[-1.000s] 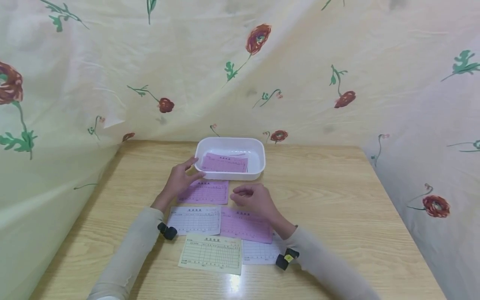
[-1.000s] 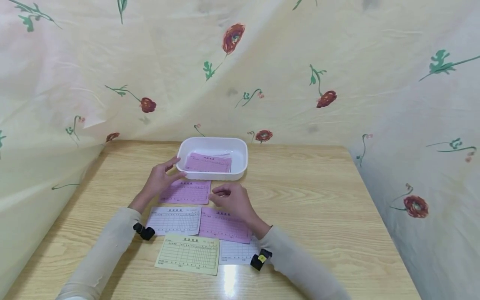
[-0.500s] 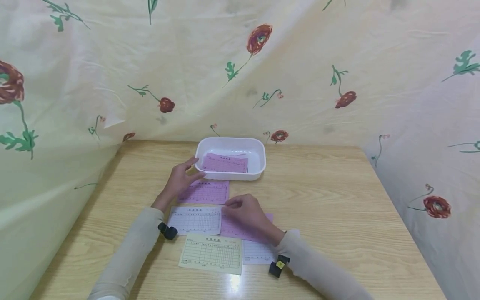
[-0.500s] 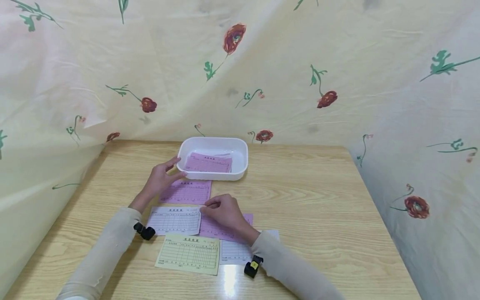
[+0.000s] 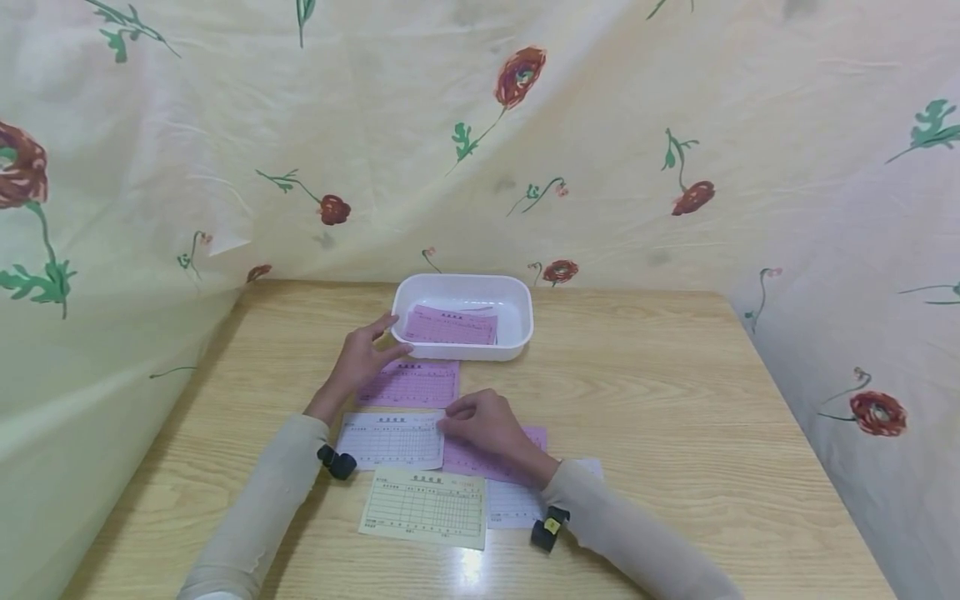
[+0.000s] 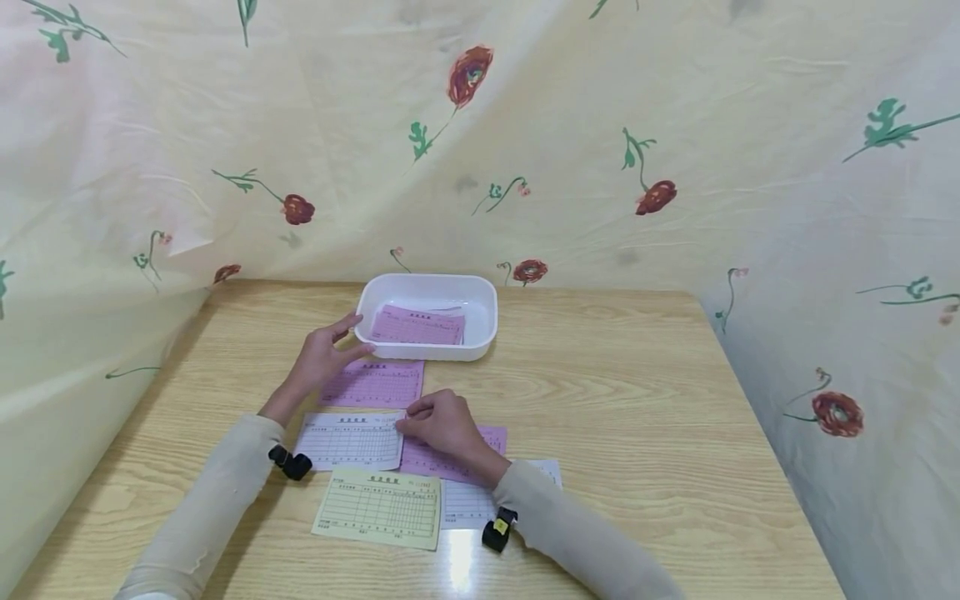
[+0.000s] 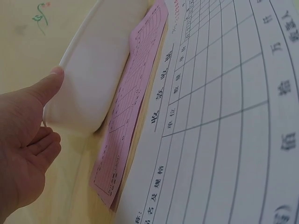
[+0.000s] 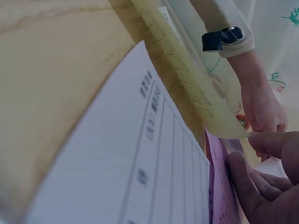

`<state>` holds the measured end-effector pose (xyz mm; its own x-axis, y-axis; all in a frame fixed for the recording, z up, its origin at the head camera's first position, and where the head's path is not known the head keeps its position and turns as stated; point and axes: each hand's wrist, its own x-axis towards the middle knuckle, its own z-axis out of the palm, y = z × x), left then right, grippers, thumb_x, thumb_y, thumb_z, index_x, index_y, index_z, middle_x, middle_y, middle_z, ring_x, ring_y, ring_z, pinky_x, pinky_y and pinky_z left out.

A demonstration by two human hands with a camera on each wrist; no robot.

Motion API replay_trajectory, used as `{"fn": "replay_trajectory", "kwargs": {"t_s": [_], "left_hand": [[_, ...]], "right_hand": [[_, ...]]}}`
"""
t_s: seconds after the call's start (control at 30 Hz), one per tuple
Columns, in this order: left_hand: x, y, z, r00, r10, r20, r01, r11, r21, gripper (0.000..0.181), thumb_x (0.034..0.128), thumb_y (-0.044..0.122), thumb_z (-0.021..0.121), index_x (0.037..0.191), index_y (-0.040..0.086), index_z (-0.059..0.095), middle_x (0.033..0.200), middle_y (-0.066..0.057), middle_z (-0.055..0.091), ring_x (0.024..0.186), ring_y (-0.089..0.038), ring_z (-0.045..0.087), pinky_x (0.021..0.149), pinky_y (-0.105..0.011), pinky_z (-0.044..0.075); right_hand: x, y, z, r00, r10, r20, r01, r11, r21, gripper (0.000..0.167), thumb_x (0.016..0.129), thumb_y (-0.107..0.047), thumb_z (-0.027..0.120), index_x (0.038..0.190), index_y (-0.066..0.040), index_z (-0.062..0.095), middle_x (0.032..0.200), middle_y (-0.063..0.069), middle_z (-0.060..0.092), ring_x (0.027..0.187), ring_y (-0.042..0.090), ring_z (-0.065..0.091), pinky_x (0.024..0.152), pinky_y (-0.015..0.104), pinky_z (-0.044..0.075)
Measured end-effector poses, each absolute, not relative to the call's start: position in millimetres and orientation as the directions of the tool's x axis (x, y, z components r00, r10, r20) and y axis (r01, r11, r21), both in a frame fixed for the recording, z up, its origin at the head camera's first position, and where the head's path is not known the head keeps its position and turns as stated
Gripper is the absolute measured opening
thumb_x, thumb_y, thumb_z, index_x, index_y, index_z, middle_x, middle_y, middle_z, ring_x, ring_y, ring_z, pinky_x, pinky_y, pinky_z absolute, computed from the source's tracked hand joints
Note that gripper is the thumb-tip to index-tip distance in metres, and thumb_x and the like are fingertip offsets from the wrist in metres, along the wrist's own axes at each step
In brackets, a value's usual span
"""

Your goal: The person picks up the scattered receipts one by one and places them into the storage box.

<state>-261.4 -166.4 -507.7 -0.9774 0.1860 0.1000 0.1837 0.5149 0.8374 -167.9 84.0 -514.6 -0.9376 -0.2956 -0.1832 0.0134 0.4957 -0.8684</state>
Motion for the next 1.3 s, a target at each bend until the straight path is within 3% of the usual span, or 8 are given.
{"fn": "replay_trajectory", "kwargs": {"t_s": [0.4, 0.8, 1.0, 1.3], "left_hand": [[-262, -166, -509, -0.979, 0.182, 0.092, 0.173, 0.508, 0.844, 0.079, 0.0898, 0.045, 0.077, 0.153, 0.009, 0.045, 0.165, -0.015, 0.029, 0.149, -0.039, 0.034, 0.120, -0.054, 0.035], [-263, -168, -508, -0.974, 0.193, 0.120, 0.202, 0.498, 0.843, 0.078, 0.0897, 0.041, 0.078, 0.152, 0.007, 0.046, 0.164, -0.018, 0.031, 0.148, -0.041, 0.035, 0.120, -0.055, 0.035], [-264, -168, -510, -0.973, 0.195, 0.124, 0.207, 0.501, 0.840, 0.079, 0.0891, 0.042, 0.079, 0.152, 0.006, 0.046, 0.164, -0.018, 0.031, 0.148, -0.041, 0.036, 0.119, -0.055, 0.036], [-263, -168, -509, -0.972, 0.195, 0.129, 0.213, 0.508, 0.834, 0.079, 0.0893, 0.040, 0.079, 0.151, 0.005, 0.046, 0.163, -0.019, 0.031, 0.146, -0.043, 0.037, 0.118, -0.055, 0.037]], "right_hand": [[-171, 79, -516, -0.933, -0.312, -0.178, 0.001, 0.493, -0.870, 0.027, 0.082, -0.017, 0.084, 0.102, -0.001, 0.077, 0.076, 0.002, 0.075, 0.065, 0.013, 0.071, 0.059, 0.027, 0.060], [-173, 87, -512, -0.944, -0.316, -0.097, -0.054, 0.438, -0.897, 0.013, 0.089, -0.012, 0.076, 0.100, -0.006, 0.075, 0.085, 0.002, 0.073, 0.075, 0.015, 0.070, 0.067, 0.028, 0.063], [-175, 93, -506, -0.945, -0.304, -0.124, -0.005, 0.392, -0.920, 0.015, 0.094, -0.014, 0.072, 0.106, -0.005, 0.074, 0.094, 0.005, 0.075, 0.085, 0.016, 0.073, 0.074, 0.028, 0.064], [-179, 109, -495, -0.951, -0.299, -0.076, -0.075, 0.465, -0.882, 0.019, 0.095, -0.017, 0.073, 0.111, -0.007, 0.075, 0.098, 0.005, 0.077, 0.084, 0.014, 0.073, 0.070, 0.027, 0.063]]}}
